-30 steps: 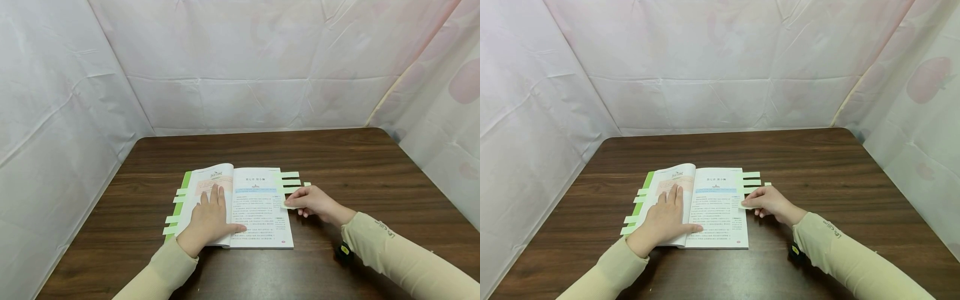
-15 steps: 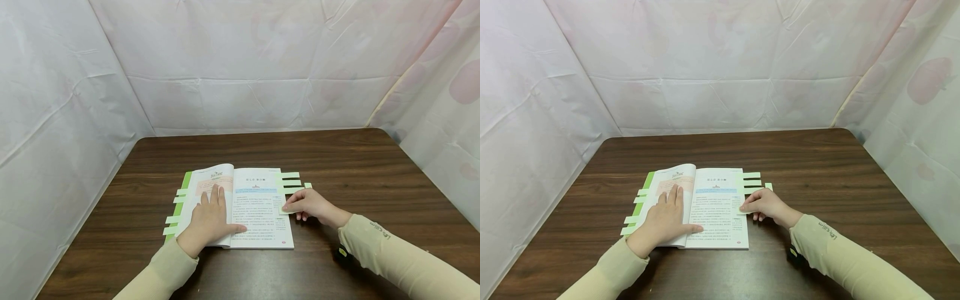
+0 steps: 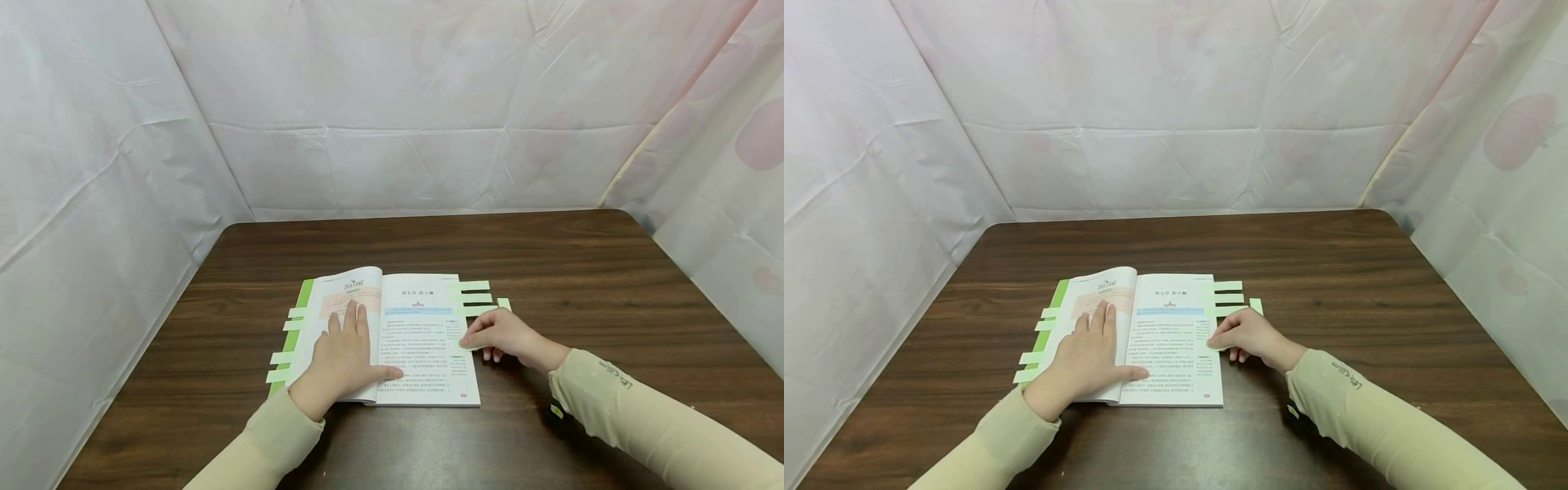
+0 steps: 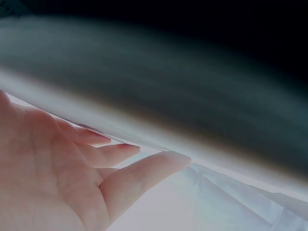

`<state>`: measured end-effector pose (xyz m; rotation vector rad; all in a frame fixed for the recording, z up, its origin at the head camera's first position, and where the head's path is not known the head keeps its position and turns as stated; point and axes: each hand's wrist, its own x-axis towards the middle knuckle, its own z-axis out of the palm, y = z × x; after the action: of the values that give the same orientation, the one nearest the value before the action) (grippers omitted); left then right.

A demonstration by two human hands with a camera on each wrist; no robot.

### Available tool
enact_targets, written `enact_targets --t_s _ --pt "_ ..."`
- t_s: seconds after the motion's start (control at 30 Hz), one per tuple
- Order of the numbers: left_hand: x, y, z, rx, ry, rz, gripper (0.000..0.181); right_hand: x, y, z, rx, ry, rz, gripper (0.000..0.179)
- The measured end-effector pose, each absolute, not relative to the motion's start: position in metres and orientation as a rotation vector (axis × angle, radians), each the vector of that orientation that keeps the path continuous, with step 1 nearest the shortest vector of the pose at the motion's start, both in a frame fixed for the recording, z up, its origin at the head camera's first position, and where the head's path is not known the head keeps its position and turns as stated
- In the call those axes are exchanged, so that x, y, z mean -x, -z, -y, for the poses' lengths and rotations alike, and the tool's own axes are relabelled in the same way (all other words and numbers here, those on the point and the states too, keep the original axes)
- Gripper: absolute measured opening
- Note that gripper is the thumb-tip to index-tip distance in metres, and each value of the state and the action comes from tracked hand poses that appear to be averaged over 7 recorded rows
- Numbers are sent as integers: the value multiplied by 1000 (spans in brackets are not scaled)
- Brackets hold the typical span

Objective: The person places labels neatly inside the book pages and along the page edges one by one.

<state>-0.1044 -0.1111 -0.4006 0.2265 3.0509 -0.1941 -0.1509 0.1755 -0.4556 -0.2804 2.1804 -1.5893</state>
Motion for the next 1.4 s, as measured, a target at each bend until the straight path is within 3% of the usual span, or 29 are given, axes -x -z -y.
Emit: enact_targets --t_s 1.2,1.4 --pt "107 398 114 -231 201 -3037 132 149 449 -160 232 1457 -2292 28" --pt "113 395 123 -262 219 -3046 121 149 450 -160 229 1484 -2249 26"
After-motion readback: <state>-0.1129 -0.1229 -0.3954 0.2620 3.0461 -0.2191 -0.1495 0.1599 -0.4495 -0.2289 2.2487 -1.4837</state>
